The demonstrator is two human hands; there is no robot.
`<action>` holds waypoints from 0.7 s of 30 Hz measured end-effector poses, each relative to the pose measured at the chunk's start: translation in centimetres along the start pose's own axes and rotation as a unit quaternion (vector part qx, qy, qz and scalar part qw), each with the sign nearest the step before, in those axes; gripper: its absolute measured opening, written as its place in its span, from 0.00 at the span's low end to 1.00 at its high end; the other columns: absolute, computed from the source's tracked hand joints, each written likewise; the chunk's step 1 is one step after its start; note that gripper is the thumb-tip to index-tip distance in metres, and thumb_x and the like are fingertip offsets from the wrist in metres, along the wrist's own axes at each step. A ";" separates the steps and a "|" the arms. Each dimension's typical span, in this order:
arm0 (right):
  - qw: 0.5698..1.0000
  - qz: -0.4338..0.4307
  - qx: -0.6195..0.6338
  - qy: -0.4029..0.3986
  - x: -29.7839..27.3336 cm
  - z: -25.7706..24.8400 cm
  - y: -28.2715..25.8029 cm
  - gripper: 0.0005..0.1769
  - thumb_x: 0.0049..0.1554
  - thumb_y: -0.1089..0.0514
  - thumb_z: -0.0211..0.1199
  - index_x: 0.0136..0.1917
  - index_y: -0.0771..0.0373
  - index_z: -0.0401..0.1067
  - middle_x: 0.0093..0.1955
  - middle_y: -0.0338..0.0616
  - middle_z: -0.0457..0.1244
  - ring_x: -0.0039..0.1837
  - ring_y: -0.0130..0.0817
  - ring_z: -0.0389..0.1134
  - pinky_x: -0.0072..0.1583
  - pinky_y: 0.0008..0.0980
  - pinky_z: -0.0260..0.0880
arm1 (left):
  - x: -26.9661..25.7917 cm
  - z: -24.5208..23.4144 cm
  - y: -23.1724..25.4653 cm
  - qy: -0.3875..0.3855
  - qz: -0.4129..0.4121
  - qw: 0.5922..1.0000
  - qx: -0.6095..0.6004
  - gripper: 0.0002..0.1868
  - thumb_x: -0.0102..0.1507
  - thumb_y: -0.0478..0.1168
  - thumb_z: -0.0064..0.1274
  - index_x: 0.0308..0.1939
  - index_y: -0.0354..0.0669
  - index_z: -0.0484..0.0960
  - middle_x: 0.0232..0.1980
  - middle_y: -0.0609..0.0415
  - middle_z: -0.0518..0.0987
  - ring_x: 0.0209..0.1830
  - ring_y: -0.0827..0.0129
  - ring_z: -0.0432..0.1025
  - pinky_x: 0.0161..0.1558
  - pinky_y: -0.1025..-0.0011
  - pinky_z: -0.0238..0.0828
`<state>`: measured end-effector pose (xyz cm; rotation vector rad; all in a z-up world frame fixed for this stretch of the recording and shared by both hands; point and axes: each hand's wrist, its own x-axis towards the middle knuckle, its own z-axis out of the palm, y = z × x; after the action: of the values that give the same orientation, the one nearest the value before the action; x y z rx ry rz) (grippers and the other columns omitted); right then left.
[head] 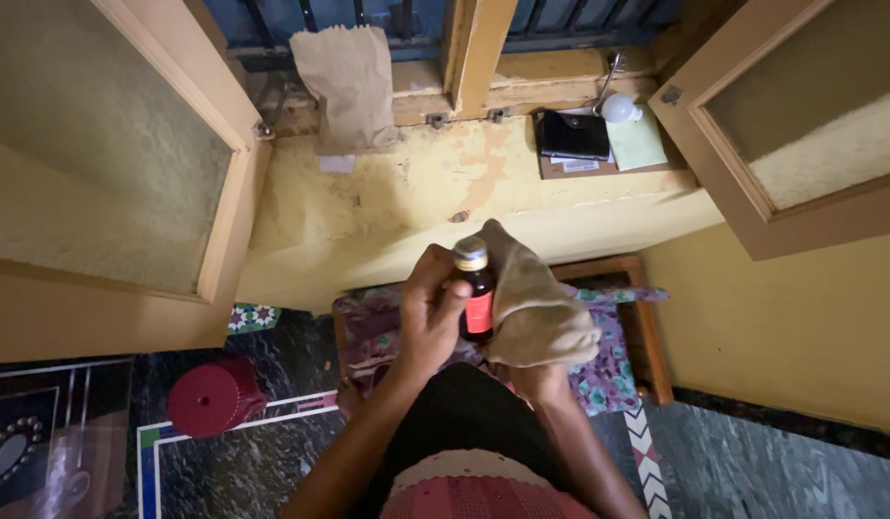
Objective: The person cleans a lightbulb, a wallet, and a small bottle using a cloth and a bowl of water, then wipes the bars of a window.
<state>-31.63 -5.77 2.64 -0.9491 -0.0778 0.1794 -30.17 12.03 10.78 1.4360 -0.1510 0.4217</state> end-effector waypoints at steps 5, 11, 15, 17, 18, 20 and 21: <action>0.993 0.055 0.097 -0.036 -0.2 2.6 -1.9 0.53 0.56 0.20 0.52 0.78 0.60 0.56 0.74 0.45 0.58 0.75 0.41 0.58 0.73 0.47 0.61 | 0.3 -0.5 0.7 0.004 0.015 0.995 -0.103 0.35 0.72 0.63 0.49 0.56 0.28 0.78 0.47 0.56 0.73 0.50 0.72 0.70 0.58 0.73 0.67; 0.986 0.103 0.130 0.032 -1.1 3.6 -2.5 0.48 0.59 0.24 0.51 0.77 0.60 0.57 0.73 0.47 0.58 0.74 0.44 0.59 0.74 0.50 0.59 | 0.6 -0.8 0.6 0.019 0.062 0.992 -0.113 0.34 0.68 0.59 0.58 0.59 0.27 0.77 0.50 0.56 0.69 0.50 0.72 0.69 0.54 0.76 0.69; 0.989 0.107 0.101 0.029 -1.5 3.7 -2.9 0.45 0.58 0.27 0.53 0.75 0.60 0.59 0.71 0.47 0.60 0.72 0.42 0.62 0.72 0.51 0.61 | 0.6 -1.4 1.0 0.038 0.091 0.995 0.034 0.31 0.60 0.52 0.69 0.55 0.27 0.82 0.49 0.53 0.73 0.43 0.73 0.69 0.47 0.76 0.68; 0.987 0.097 0.123 0.023 -1.7 3.5 -2.7 0.44 0.59 0.27 0.53 0.75 0.60 0.60 0.71 0.47 0.60 0.72 0.42 0.62 0.73 0.52 0.61 | 1.0 -1.5 1.3 0.026 0.139 0.988 0.054 0.31 0.59 0.50 0.72 0.55 0.28 0.81 0.51 0.53 0.74 0.49 0.69 0.74 0.52 0.72 0.75; 0.985 0.087 0.146 0.017 -1.8 3.3 -2.5 0.43 0.61 0.27 0.53 0.75 0.60 0.61 0.71 0.48 0.61 0.72 0.43 0.62 0.73 0.53 0.62 | 1.3 -1.8 1.5 0.034 0.172 0.978 0.116 0.32 0.55 0.51 0.72 0.54 0.30 0.82 0.50 0.52 0.75 0.50 0.68 0.75 0.51 0.71 0.77; 0.987 0.079 0.143 -0.009 -1.7 2.8 -2.3 0.42 0.58 0.27 0.54 0.73 0.57 0.61 0.70 0.45 0.61 0.71 0.42 0.62 0.71 0.55 0.64 | 1.6 -2.1 2.0 0.041 0.204 0.962 0.177 0.33 0.52 0.51 0.73 0.53 0.32 0.83 0.50 0.52 0.76 0.51 0.67 0.75 0.50 0.71 0.78; 0.987 0.070 0.140 -0.035 -1.7 2.5 -2.1 0.41 0.55 0.27 0.54 0.71 0.54 0.62 0.69 0.43 0.62 0.71 0.41 0.63 0.68 0.56 0.65 | 1.6 -2.3 2.2 0.047 0.209 0.954 0.209 0.31 0.52 0.51 0.74 0.52 0.33 0.84 0.49 0.51 0.76 0.49 0.65 0.75 0.48 0.69 0.78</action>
<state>-33.43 -5.27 5.85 -0.6672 -0.0487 0.3451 -29.87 14.71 13.09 1.7988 -0.3054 0.9096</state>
